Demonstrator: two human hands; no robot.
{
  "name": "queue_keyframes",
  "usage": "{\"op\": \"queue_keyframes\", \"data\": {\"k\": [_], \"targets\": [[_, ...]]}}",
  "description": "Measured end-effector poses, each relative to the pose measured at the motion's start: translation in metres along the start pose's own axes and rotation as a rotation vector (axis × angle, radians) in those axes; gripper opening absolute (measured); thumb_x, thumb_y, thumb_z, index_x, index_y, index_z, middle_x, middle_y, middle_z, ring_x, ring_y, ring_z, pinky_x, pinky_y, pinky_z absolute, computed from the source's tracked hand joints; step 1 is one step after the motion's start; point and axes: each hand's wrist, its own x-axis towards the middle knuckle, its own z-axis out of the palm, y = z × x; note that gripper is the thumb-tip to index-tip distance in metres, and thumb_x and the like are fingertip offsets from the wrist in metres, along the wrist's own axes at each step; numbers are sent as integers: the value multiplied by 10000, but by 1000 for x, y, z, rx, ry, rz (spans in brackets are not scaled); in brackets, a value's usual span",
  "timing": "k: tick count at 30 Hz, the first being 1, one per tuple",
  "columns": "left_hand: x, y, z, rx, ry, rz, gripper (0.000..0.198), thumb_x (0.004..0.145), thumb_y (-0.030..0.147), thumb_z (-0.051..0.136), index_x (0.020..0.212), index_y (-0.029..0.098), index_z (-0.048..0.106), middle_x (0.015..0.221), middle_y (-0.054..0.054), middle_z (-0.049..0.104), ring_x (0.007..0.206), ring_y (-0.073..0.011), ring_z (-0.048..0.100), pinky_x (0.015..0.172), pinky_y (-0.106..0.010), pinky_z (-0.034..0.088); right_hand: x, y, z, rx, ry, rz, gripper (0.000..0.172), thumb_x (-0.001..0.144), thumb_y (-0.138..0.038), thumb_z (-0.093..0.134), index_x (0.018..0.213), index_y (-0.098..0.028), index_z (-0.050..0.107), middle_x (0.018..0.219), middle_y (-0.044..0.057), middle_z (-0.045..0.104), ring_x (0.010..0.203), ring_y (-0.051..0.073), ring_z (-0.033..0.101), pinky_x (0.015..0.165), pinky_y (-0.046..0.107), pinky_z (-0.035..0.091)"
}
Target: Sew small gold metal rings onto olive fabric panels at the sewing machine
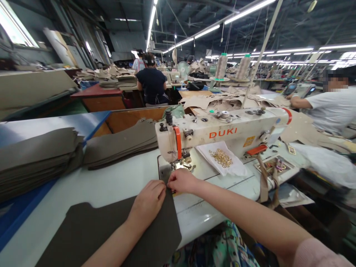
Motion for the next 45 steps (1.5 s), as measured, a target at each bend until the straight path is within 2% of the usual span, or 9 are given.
{"op": "queue_keyframes", "data": {"k": [2,5,10,12,23,34,45], "targets": [[0,-1,1,-11,2,3,223,860,158,392,761,182,590,780,-63,643,757,-200,589,724,-330,494,-8,5,-2,-76,87,-80,102,745,-157,603,681,-183,678,704,23,674,735,192,629,684,280,441],[-1,-3,2,-13,27,7,192,853,151,418,772,181,590,803,-61,650,771,-195,594,739,-325,495,-21,16,-3,-147,142,-207,140,818,-163,555,826,-199,689,864,39,670,878,187,590,778,278,404],[-1,-1,2,-19,58,3,175,836,127,436,759,187,582,779,-46,650,750,-185,601,720,-318,506,-33,31,1,-424,228,-521,183,883,-171,500,904,-185,681,831,57,643,839,190,543,748,277,404],[-1,-1,1,-18,64,9,170,835,126,440,757,188,578,771,-44,649,743,-185,604,714,-319,511,-33,32,3,-510,248,-588,179,875,-156,511,924,-192,680,823,51,643,819,192,534,720,273,410],[2,1,1,-21,110,25,176,843,131,430,753,189,571,759,-41,647,721,-175,605,686,-309,518,-30,33,7,-647,294,-689,131,862,-148,553,918,-176,668,783,35,618,753,186,500,687,269,410],[3,0,3,-41,84,30,170,850,142,439,761,184,578,768,-47,659,739,-184,605,699,-319,519,-30,34,6,-666,285,-694,102,853,-138,560,860,-173,655,747,24,580,735,185,487,662,270,392],[7,-1,-1,-51,18,20,152,832,148,454,751,197,573,753,-35,657,729,-181,602,694,-314,512,-33,34,0,-717,216,-711,138,871,-151,542,978,-162,628,815,37,593,795,191,487,727,286,409]]}}
